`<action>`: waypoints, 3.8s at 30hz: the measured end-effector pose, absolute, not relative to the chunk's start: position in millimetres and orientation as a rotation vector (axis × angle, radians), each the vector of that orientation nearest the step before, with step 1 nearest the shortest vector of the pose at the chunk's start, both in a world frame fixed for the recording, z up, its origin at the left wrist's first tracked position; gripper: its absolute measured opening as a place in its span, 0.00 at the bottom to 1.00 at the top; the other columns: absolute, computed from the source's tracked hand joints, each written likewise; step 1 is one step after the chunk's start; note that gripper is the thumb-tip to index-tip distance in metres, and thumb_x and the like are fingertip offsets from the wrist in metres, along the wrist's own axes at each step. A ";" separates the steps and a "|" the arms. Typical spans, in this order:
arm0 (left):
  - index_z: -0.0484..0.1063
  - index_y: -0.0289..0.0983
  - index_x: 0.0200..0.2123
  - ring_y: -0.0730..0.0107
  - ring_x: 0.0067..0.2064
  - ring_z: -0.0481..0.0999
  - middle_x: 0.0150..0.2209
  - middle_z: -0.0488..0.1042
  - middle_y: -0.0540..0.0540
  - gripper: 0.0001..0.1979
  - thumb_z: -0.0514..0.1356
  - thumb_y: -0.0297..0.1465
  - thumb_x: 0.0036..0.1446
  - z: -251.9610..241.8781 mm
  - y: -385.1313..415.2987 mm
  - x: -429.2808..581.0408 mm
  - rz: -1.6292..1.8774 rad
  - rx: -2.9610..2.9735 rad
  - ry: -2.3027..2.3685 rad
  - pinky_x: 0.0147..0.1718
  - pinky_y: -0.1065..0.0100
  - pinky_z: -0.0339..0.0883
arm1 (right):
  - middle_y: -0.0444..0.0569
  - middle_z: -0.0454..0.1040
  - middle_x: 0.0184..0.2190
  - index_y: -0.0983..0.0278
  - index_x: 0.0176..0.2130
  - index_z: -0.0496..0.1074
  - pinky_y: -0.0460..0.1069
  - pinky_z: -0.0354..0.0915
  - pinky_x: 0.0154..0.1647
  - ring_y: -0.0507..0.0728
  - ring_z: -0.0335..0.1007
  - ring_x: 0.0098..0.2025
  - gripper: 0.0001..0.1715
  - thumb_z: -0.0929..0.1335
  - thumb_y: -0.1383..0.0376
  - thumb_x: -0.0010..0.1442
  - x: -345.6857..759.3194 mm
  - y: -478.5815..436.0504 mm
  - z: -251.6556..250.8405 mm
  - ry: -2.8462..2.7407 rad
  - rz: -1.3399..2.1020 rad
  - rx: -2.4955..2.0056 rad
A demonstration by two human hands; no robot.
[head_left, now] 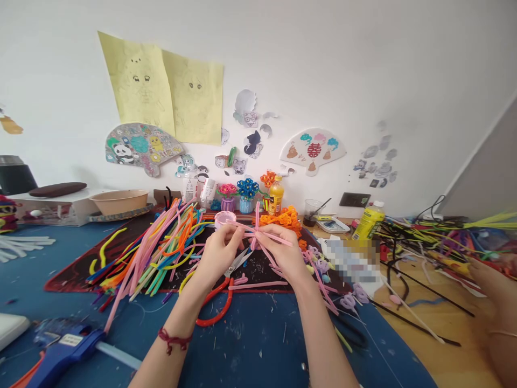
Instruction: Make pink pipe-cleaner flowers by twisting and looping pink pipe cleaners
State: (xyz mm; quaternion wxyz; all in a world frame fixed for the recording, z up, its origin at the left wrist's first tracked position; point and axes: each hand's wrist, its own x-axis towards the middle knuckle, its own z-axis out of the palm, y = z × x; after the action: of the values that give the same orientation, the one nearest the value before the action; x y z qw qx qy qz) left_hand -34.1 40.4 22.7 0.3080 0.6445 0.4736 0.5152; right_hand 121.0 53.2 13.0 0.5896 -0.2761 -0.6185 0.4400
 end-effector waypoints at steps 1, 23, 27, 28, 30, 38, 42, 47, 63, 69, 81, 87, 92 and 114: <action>0.68 0.35 0.23 0.76 0.21 0.61 0.21 0.66 0.50 0.18 0.54 0.43 0.57 24.1 39.3 -33.8 1.331 1.674 1.263 0.21 0.73 0.53 | 0.45 0.77 0.24 0.64 0.30 0.76 0.49 0.67 0.34 0.54 0.72 0.28 0.09 0.72 0.60 0.53 120.6 53.7 12.7 -1.447 0.982 -0.656; 0.74 0.31 0.20 0.84 0.18 0.54 0.18 0.66 0.51 0.11 0.66 0.34 0.42 25.1 34.6 -23.6 1.457 1.127 0.920 0.14 0.76 0.43 | 0.50 0.78 0.30 0.65 0.35 0.76 0.53 0.70 0.40 0.58 0.74 0.33 0.14 0.72 0.56 0.54 118.8 52.3 10.6 -1.513 1.050 -0.605; 0.75 0.31 0.22 0.82 0.18 0.56 0.19 0.68 0.50 0.12 0.66 0.36 0.44 23.7 34.9 -24.0 1.446 1.176 0.938 0.15 0.75 0.45 | 0.49 0.77 0.27 0.64 0.33 0.76 0.52 0.71 0.37 0.58 0.74 0.30 0.14 0.72 0.55 0.53 117.6 55.2 8.3 -1.492 1.020 -0.651; 0.75 0.31 0.23 0.81 0.18 0.57 0.19 0.68 0.50 0.13 0.66 0.37 0.44 23.5 35.3 -24.7 1.444 1.214 0.968 0.15 0.75 0.46 | 0.48 0.77 0.26 0.64 0.32 0.76 0.52 0.70 0.35 0.57 0.74 0.29 0.15 0.72 0.55 0.53 117.4 56.3 7.5 -1.487 1.009 -0.675; 0.75 0.32 0.24 0.80 0.18 0.60 0.19 0.69 0.51 0.14 0.65 0.39 0.46 23.0 36.2 -26.4 1.431 1.317 1.046 0.16 0.75 0.50 | 0.47 0.76 0.24 0.64 0.31 0.76 0.50 0.69 0.32 0.56 0.72 0.27 0.15 0.72 0.54 0.52 117.2 58.3 6.0 -1.478 0.996 -0.711; 0.79 0.32 0.29 0.77 0.21 0.61 0.22 0.71 0.49 0.14 0.66 0.39 0.45 23.3 37.9 -31.0 1.367 1.382 1.090 0.20 0.73 0.53 | 0.45 0.72 0.23 0.65 0.31 0.74 0.48 0.64 0.30 0.54 0.67 0.26 0.14 0.70 0.55 0.55 120.2 60.1 4.6 -1.570 0.875 -0.752; 0.79 0.30 0.27 0.79 0.21 0.60 0.22 0.71 0.48 0.12 0.69 0.33 0.39 22.1 39.2 -29.4 1.359 1.219 0.955 0.21 0.73 0.52 | 0.45 0.71 0.22 0.65 0.30 0.73 0.48 0.62 0.29 0.54 0.66 0.25 0.15 0.69 0.54 0.56 119.8 59.9 4.2 -1.603 0.828 -0.785; 0.79 0.30 0.28 0.79 0.22 0.61 0.25 0.73 0.45 0.11 0.68 0.30 0.38 18.8 40.9 -27.5 1.383 1.186 0.934 0.22 0.73 0.54 | 0.46 0.71 0.22 0.64 0.29 0.73 0.48 0.62 0.28 0.54 0.65 0.25 0.17 0.68 0.53 0.57 117.9 59.2 2.4 -1.634 0.691 -0.877; 0.77 0.31 0.26 0.76 0.24 0.65 0.25 0.73 0.46 0.12 0.68 0.35 0.43 19.2 38.9 -30.8 1.355 1.419 0.974 0.21 0.74 0.57 | 0.45 0.72 0.19 0.63 0.25 0.73 0.48 0.61 0.27 0.55 0.67 0.23 0.08 0.67 0.64 0.54 113.9 55.1 4.4 -1.616 0.610 -0.926; 0.77 0.33 0.28 0.64 0.32 0.75 0.30 0.78 0.42 0.11 0.66 0.36 0.47 14.5 40.7 -25.6 1.385 1.653 0.986 0.32 0.67 0.67 | 0.45 0.70 0.14 0.62 0.17 0.70 0.48 0.59 0.23 0.55 0.65 0.20 0.09 0.67 0.68 0.46 111.1 53.7 5.8 -1.467 0.476 -1.094; 0.73 0.35 0.37 0.64 0.36 0.71 0.35 0.75 0.42 0.14 0.47 0.27 0.65 10.5 34.8 -25.3 1.219 2.884 1.142 0.35 0.66 0.64 | 0.44 0.69 0.13 0.63 0.17 0.71 0.48 0.58 0.21 0.55 0.64 0.18 0.08 0.66 0.70 0.44 120.2 57.7 7.3 -1.412 0.611 -1.155; 0.74 0.34 0.28 0.73 0.22 0.67 0.22 0.72 0.48 0.19 0.57 0.45 0.57 12.4 40.9 -16.2 1.390 1.672 1.133 0.22 0.71 0.60 | 0.44 0.71 0.18 0.61 0.22 0.68 0.47 0.60 0.25 0.55 0.66 0.22 0.09 0.66 0.68 0.53 116.9 53.3 10.4 -1.488 0.255 -0.942; 0.77 0.31 0.32 0.78 0.25 0.66 0.28 0.74 0.46 0.17 0.68 0.40 0.46 15.0 36.2 -13.3 1.333 1.186 0.787 0.25 0.75 0.60 | 0.46 0.73 0.21 0.61 0.25 0.69 0.47 0.62 0.27 0.55 0.69 0.24 0.10 0.64 0.71 0.56 112.9 51.3 7.2 -1.552 0.094 -0.838; 0.73 0.34 0.29 0.72 0.25 0.68 0.25 0.73 0.47 0.15 0.56 0.38 0.62 8.9 38.4 -19.3 1.538 2.225 1.274 0.26 0.71 0.60 | 0.41 0.68 0.15 0.63 0.19 0.67 0.45 0.57 0.23 0.52 0.63 0.20 0.09 0.65 0.70 0.49 113.8 50.1 10.0 -1.454 0.180 -0.996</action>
State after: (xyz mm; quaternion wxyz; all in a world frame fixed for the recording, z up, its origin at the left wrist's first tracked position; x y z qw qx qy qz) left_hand -19.3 38.4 8.9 0.0757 0.7420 0.4249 0.5130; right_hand 113.8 50.1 10.0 0.6326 -0.4355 -0.6356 0.0785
